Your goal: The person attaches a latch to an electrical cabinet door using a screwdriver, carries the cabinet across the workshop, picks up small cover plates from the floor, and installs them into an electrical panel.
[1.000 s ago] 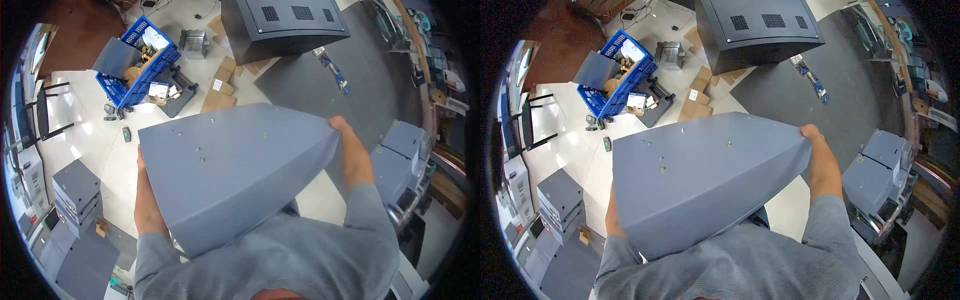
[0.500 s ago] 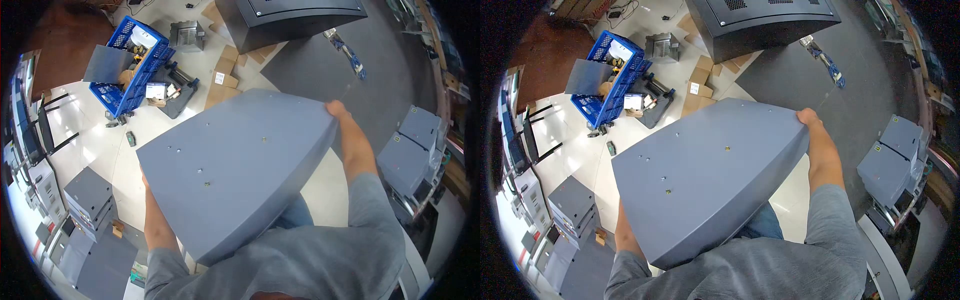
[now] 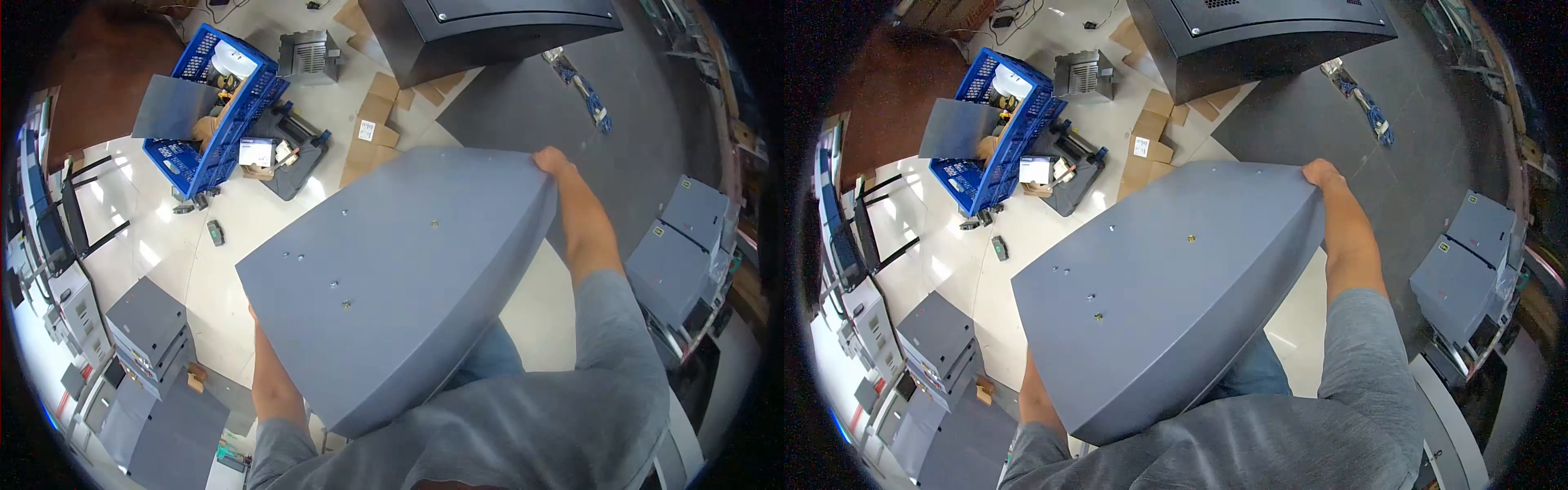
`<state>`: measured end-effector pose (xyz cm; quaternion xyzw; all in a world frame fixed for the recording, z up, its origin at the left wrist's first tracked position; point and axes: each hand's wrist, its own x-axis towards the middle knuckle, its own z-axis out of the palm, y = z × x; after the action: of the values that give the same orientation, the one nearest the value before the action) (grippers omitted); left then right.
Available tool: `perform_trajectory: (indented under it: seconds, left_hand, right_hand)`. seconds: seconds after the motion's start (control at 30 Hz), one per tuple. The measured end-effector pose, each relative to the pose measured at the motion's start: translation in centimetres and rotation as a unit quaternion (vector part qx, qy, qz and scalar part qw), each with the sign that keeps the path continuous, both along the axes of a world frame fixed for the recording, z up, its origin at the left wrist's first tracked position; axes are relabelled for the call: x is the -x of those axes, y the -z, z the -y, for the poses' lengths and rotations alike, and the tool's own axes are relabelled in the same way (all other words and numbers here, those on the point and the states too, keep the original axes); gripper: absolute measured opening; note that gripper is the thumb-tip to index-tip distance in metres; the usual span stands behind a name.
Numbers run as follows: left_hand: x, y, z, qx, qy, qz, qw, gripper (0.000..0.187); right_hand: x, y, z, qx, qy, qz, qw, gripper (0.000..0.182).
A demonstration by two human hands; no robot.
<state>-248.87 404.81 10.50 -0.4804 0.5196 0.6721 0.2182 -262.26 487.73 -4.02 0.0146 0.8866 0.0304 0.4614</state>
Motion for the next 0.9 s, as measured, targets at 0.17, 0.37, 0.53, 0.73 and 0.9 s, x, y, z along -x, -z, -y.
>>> perform_trajectory:
  seconds: [0.17, 0.37, 0.53, 0.73, 0.9]
  left_hand:
    - [-0.9, 0.3, -0.6, 0.001, -0.012, 0.002, 1.0, 0.076]
    - [-0.6, 0.2, -1.4, 0.011, -0.025, -0.005, 1.0, 0.076]
    - [0.2, -0.4, -2.3, 0.037, -0.041, -0.023, 0.998, 0.076]
    - [3.6, -2.7, -4.3, 0.126, -0.036, 0.024, 0.991, 0.082]
    - [5.5, -3.4, -4.9, 0.16, -0.016, 0.034, 0.986, 0.086]
  right_hand:
    - [0.8, 3.3, -0.5, -0.018, 0.084, -0.053, 0.995, 0.035]
    - [2.3, 2.4, 0.1, -0.016, -0.014, -0.045, 0.999, 0.026]
    - [3.4, -0.8, 3.3, 0.068, 0.053, -0.107, 0.991, 0.03]
    - [2.6, -4.5, 6.9, 0.254, 0.228, -0.253, 0.905, 0.028]
    - [1.9, -6.2, 8.1, 0.257, 0.311, -0.268, 0.875, 0.031]
